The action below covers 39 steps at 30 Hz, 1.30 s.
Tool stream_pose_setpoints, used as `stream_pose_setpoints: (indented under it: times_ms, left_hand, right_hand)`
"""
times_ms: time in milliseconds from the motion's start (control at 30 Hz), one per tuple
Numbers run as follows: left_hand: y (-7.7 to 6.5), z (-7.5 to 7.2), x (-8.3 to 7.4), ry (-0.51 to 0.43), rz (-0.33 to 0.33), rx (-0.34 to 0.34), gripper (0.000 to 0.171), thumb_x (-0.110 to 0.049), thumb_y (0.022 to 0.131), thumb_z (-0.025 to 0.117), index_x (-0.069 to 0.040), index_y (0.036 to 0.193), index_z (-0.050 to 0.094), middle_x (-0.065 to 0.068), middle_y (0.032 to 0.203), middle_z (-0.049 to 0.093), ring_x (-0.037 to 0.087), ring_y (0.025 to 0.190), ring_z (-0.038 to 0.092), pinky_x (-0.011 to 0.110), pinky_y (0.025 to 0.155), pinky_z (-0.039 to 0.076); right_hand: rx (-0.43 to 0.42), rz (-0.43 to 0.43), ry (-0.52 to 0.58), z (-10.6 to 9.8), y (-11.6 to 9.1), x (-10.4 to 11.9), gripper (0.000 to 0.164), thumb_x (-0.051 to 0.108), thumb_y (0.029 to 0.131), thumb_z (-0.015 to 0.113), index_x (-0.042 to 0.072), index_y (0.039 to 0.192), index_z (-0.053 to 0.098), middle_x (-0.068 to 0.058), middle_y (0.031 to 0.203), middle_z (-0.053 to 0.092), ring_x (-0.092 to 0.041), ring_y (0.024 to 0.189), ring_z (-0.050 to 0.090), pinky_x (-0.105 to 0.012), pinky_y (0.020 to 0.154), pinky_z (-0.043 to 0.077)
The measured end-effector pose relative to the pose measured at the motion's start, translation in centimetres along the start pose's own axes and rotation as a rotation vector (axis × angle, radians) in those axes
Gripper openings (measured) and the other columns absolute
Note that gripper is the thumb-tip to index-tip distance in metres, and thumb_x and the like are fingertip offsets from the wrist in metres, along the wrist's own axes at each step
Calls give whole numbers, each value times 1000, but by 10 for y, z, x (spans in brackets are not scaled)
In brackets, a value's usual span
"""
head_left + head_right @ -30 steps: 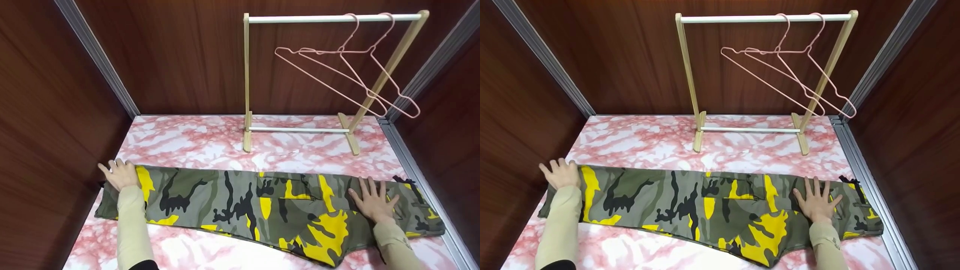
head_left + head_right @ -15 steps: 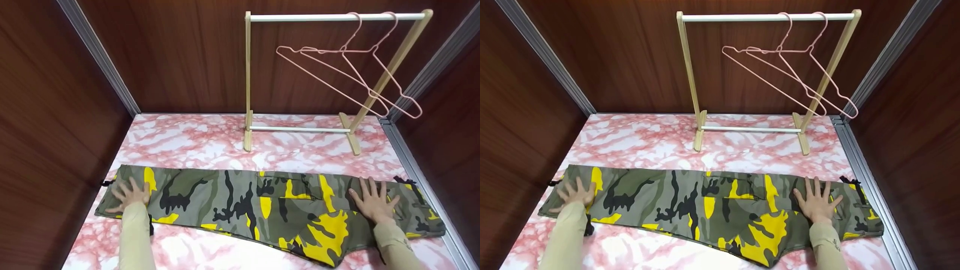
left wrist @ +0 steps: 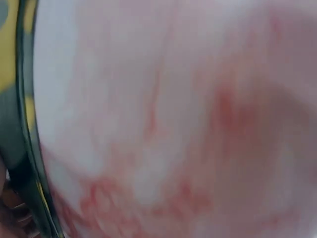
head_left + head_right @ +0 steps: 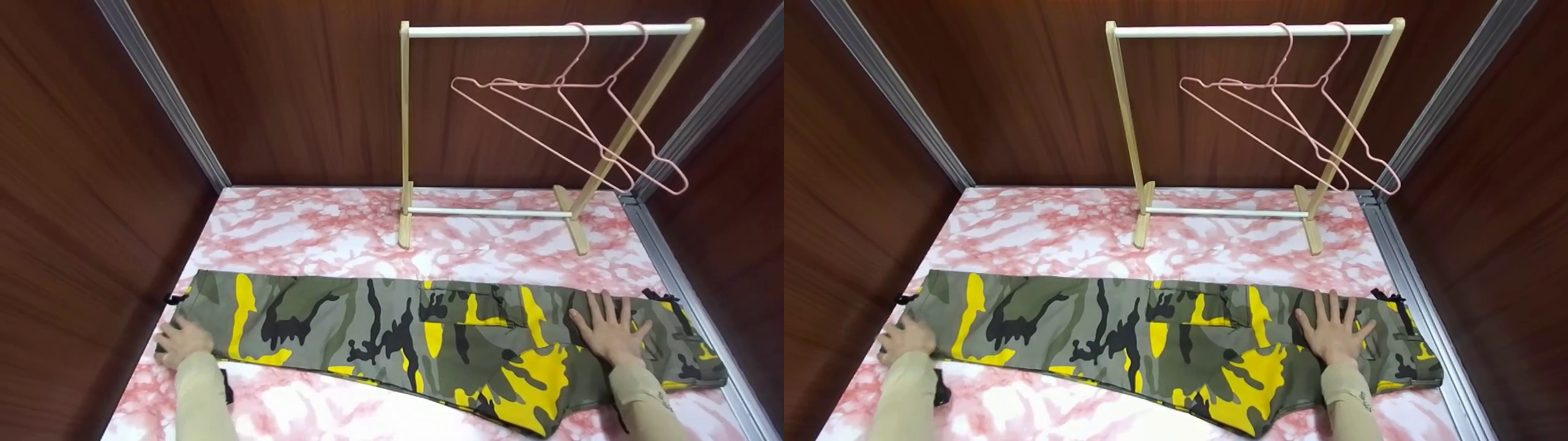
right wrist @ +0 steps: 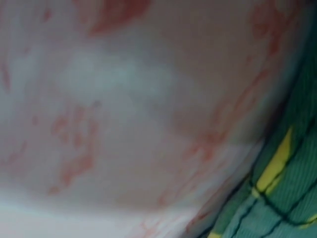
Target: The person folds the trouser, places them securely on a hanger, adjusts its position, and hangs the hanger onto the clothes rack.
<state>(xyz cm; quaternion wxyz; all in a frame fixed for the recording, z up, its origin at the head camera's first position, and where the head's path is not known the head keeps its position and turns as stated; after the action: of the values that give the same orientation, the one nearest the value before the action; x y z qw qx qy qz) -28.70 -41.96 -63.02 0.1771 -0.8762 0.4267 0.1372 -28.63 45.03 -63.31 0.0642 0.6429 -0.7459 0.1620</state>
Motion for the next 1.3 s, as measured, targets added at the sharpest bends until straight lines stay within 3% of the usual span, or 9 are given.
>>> stream_pose_setpoints:
  times_ms: [133, 367, 633, 833, 1133, 1300]
  left_hand:
    - [-2, -17, 10, 24, 21, -74, 50, -4, 93, 39, 23, 135, 33, 47, 140, 26, 61, 131, 26, 72, 103, 33]
    - [2, -29, 15, 12, 44, -78, 41, -10, 100, 42, 19, 129, 39, 44, 129, 36, 62, 126, 34, 71, 102, 37]
    - [9, -32, 15, 5, 36, -51, 37, -2, 93, 45, 19, 123, 44, 41, 127, 45, 64, 119, 46, 72, 91, 46]
    - [14, -37, 16, 5, 24, -55, 44, -1, 89, 50, 22, 124, 41, 44, 123, 46, 67, 114, 48, 72, 88, 46]
    - [18, -43, 21, -50, -1, -97, 38, -1, 88, 48, 19, 120, 43, 43, 119, 46, 68, 112, 49, 72, 88, 45]
    - [16, -36, 20, 13, 8, -79, 37, 1, 89, 49, 17, 122, 45, 43, 121, 45, 63, 117, 46, 73, 90, 44]
  right_hand:
    - [11, 8, 3, 1, 0, -1, 92, 72, 98, 33, 13, 162, 3, -26, 167, -3, -56, 149, -19, -84, 100, -23]
    - [20, 15, 3, 3, 1, -2, 92, 72, 98, 31, 12, 162, 3, -26, 167, -5, -55, 149, -20, -85, 99, -22]
    - [-1, 7, 5, -1, 0, -1, 91, 70, 99, 32, 12, 162, 4, -26, 167, -2, -55, 150, -18, -85, 100, -22]
    - [-17, 3, 5, -3, -1, -1, 89, 69, 100, 32, 11, 162, 5, -26, 167, -1, -55, 150, -16, -85, 102, -20]
    - [-8, 35, -12, -4, -4, -2, 89, 70, 99, 32, 15, 162, 3, -24, 168, -2, -55, 150, -18, -84, 101, -22]
    - [-26, 40, -10, -4, -5, -4, 88, 70, 99, 32, 17, 163, 3, -24, 168, -3, -55, 150, -18, -85, 100, -22]
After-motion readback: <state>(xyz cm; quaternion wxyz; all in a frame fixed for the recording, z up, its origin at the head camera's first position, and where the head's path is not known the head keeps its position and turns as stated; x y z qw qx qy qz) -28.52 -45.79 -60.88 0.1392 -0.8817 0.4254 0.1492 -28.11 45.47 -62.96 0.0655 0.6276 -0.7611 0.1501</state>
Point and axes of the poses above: each hand's wrist, its own y-axis towards the middle knuckle, its own z-axis out of the palm, x = y × z, the point moved 10 cm from there along y, towards the middle knuckle
